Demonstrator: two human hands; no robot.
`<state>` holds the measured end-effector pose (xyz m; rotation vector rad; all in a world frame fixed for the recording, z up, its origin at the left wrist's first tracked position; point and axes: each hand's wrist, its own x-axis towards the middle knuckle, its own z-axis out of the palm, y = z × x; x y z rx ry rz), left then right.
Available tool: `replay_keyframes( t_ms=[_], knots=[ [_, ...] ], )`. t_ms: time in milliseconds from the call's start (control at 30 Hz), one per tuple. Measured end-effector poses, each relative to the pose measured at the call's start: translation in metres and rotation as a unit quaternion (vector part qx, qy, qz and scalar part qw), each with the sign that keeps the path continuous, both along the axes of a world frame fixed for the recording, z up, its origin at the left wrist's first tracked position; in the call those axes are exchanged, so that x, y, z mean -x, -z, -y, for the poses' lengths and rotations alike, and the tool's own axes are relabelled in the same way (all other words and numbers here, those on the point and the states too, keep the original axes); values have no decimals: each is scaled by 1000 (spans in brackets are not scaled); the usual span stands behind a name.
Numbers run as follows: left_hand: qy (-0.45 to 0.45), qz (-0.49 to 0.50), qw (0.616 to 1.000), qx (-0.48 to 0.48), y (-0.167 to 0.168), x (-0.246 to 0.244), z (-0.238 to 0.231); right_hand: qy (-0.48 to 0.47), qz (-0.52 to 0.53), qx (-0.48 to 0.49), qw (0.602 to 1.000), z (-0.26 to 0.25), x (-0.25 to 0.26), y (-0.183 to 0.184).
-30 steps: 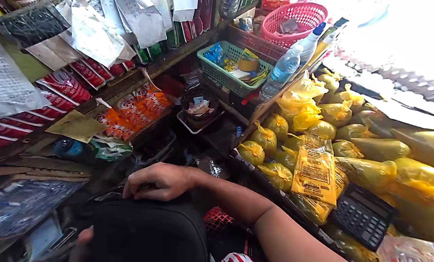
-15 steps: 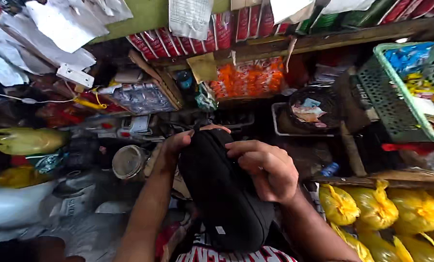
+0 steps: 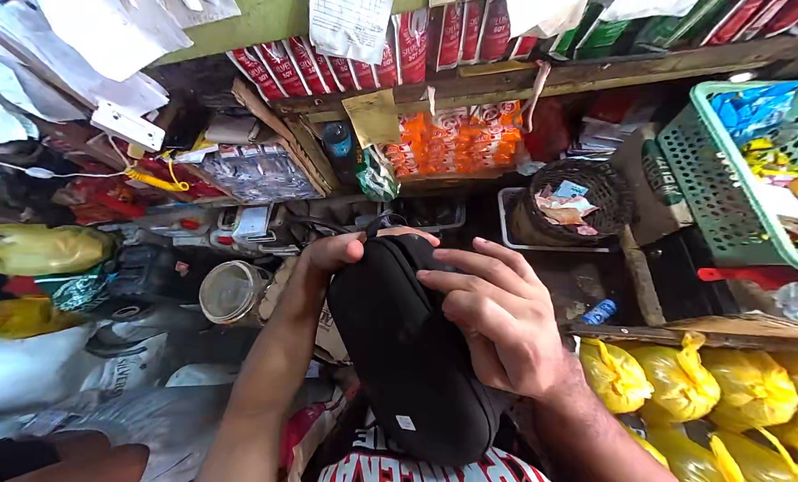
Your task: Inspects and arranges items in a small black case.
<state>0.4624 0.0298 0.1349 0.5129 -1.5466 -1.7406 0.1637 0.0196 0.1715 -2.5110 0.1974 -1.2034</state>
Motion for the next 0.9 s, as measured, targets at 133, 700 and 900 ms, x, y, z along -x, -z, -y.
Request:
replay_keyframes(
  t_ms=[133,700,900],
  knots=[
    [19,35,999,17,0,9,15,-37,-8,-20,999,15,-7,8],
    [-161,130,977,-40,-13,24,-16,-168,-255,-146,941,108,-101,-30],
    [-159,48,985,-53,65,-55,-67,26,-173,-221,959,140,21,-11]
  ],
)
